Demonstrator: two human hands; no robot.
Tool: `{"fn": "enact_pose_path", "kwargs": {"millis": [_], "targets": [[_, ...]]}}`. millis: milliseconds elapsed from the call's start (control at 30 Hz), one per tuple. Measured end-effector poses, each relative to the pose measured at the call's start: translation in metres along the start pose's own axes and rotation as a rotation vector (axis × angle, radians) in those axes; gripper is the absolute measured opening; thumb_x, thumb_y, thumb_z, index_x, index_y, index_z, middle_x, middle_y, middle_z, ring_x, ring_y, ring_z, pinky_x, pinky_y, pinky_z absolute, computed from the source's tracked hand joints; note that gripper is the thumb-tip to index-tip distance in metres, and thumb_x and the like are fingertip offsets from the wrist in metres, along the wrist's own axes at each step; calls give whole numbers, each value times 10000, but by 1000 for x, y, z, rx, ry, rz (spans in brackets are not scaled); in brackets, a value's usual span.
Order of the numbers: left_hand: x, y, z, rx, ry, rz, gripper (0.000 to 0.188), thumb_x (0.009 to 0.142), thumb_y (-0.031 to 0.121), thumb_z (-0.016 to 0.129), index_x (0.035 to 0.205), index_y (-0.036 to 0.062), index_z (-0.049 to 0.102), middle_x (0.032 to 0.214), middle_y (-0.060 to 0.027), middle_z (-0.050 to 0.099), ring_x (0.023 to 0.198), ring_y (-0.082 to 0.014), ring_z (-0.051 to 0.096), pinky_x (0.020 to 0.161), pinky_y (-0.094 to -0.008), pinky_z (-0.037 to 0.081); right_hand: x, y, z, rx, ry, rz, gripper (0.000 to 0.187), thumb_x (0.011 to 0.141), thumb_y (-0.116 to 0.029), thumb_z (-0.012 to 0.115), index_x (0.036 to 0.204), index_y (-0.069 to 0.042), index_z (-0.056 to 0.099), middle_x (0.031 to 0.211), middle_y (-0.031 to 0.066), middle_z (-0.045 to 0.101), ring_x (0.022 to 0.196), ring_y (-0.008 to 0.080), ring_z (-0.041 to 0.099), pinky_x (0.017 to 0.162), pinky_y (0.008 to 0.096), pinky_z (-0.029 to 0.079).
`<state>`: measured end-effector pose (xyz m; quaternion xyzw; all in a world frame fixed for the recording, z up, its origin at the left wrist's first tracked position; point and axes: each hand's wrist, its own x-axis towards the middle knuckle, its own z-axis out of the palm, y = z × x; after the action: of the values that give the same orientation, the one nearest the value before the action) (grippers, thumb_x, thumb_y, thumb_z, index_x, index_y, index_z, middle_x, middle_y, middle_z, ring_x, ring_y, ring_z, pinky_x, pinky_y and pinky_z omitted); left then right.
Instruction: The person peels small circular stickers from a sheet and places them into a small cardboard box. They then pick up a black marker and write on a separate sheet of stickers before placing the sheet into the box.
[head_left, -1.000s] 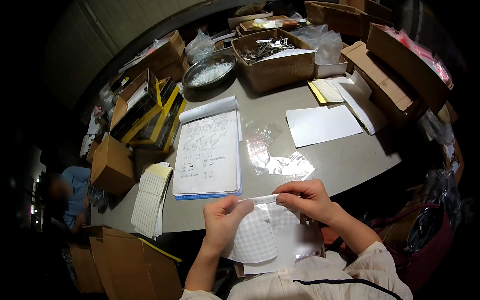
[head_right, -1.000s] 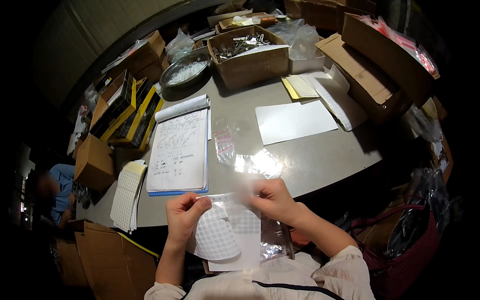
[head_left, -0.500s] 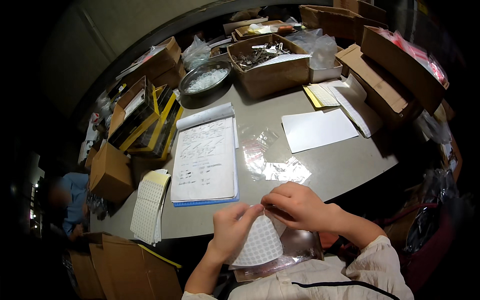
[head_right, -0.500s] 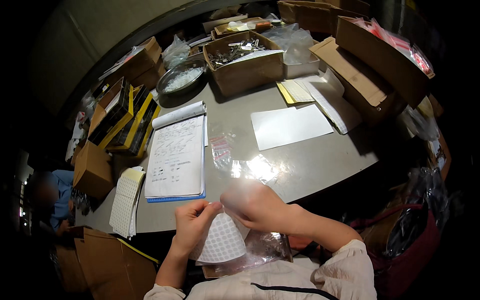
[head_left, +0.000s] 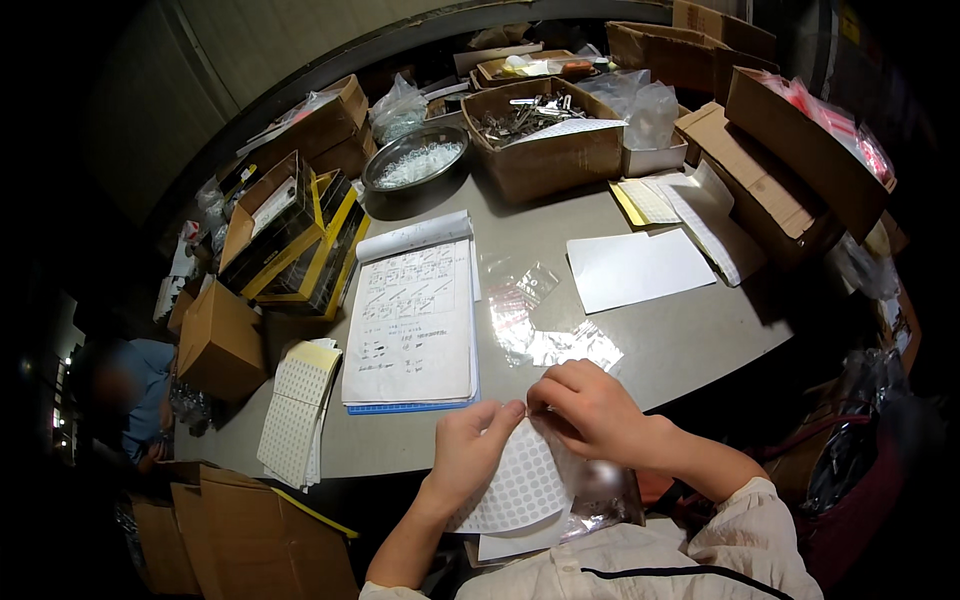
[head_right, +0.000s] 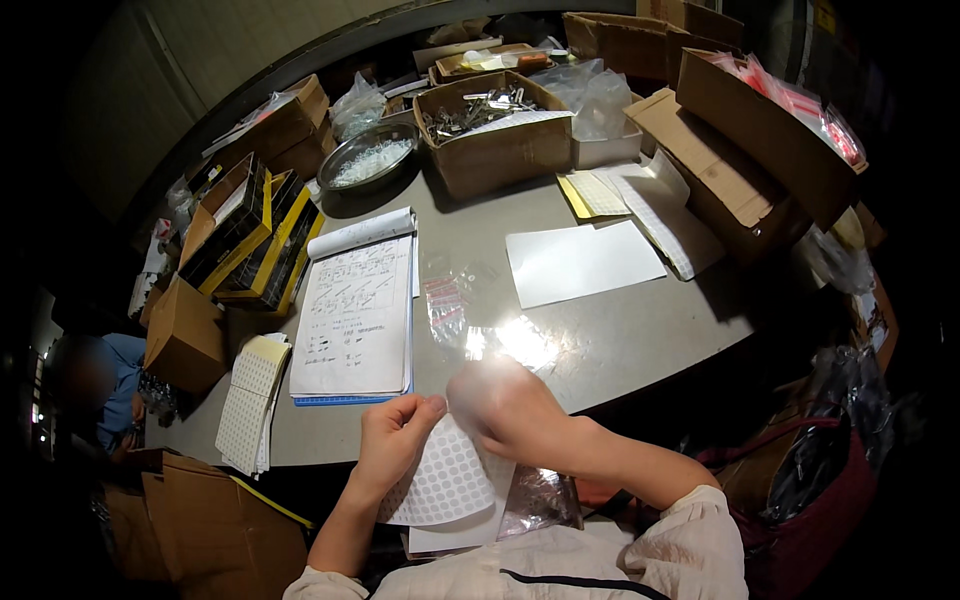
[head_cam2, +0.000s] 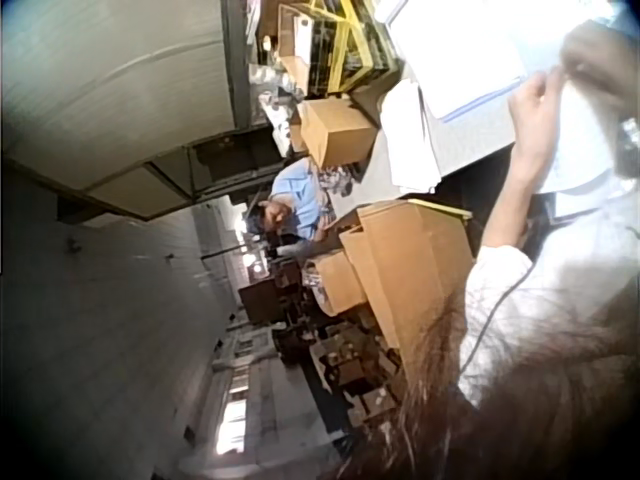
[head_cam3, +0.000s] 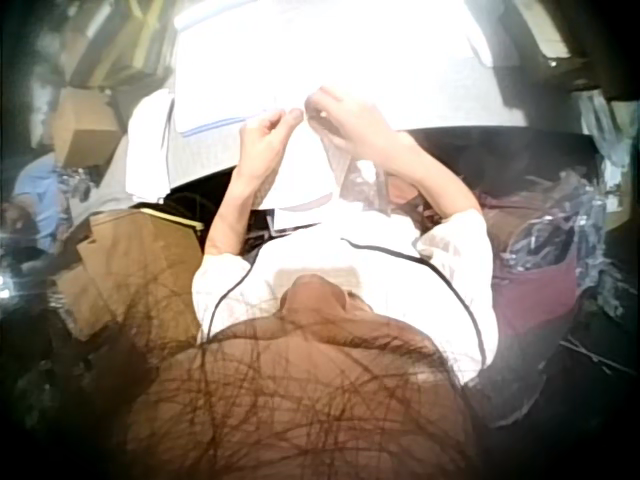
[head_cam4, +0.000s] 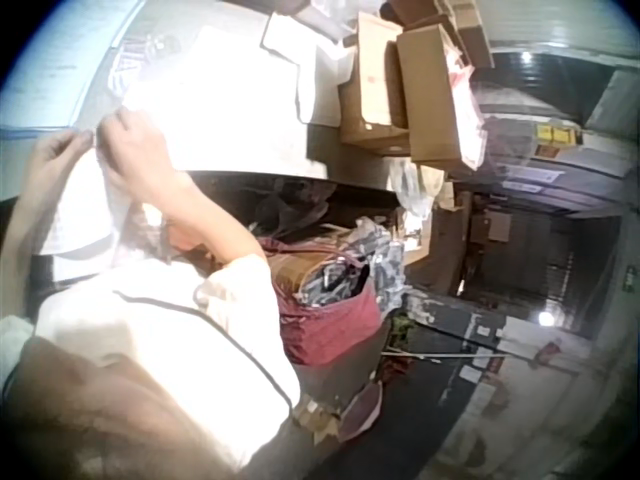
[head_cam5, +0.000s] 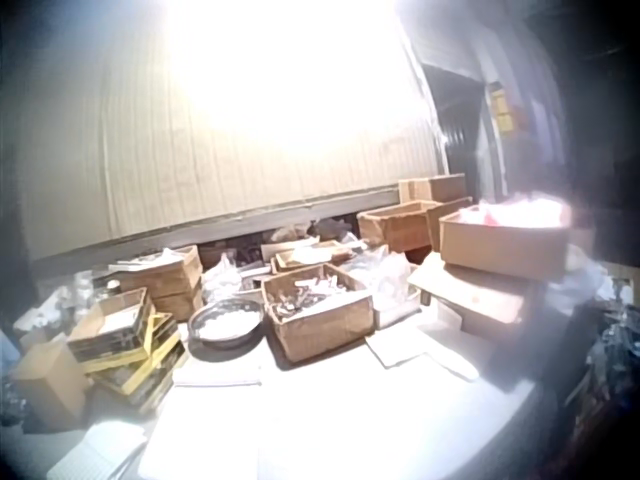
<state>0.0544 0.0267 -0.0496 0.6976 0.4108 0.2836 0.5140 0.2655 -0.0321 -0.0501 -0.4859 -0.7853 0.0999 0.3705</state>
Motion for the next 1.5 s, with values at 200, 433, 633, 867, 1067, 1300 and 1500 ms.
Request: {"fn": "enact_pose_path", "kwargs": {"millis": [200,433,633,867,1067,1300,1500], "targets": [[6,-3,-2,-106,-48,-160,321,1045,225,706,871,-45,720,718,86,569,671,-20,448,584,-230,373,3,4,-15,2,-20,-176,240,812,-46,786,1033,-51,691,1003,101,650,954,308,633,841,406,505],[12,-15,-3,-44,-132,-139,252,1039,193,675,925,-30,703,776,60,589,740,-34,477,654,-235,400,13,96,-62,-134,-176,121,179,838,-126,694,996,-52,655,1104,164,625,1058,377,564,978,469,459],[13,-29,-2,61,-102,-5,184,1034,155,666,1004,-22,704,783,53,592,754,-28,485,674,-230,411,6,95,-49,-347,-245,25,172,882,-151,752,971,-32,664,1123,130,617,1144,332,544,991,433,460],[11,-19,0,-165,-62,-141,107,1006,94,695,987,-11,681,728,90,545,697,5,440,623,-196,348,15,64,-46,-323,-142,110,205,896,-205,787,925,-43,665,1043,124,638,1049,337,575,926,451,469],[8,-22,3,-112,-13,-73,128,1009,111,692,965,-8,677,698,93,541,660,4,422,590,-204,331,10,25,-23,159,-306,132,261,984,-266,724,1067,-26,665,981,154,669,915,323,663,792,433,542],[8,-28,1,-113,-4,-56,141,1005,123,694,966,-12,678,690,90,546,653,4,427,586,-204,334,4,14,-11,-56,-175,15,215,893,-125,799,1039,-45,664,961,110,672,902,294,663,784,400,540],[9,-27,0,-183,-29,-102,139,1011,118,699,978,-17,693,708,93,568,654,9,440,590,-197,344,-2,17,0,-173,-41,-121,240,821,-52,821,987,-40,648,1001,88,673,942,288,655,828,386,531]]}}
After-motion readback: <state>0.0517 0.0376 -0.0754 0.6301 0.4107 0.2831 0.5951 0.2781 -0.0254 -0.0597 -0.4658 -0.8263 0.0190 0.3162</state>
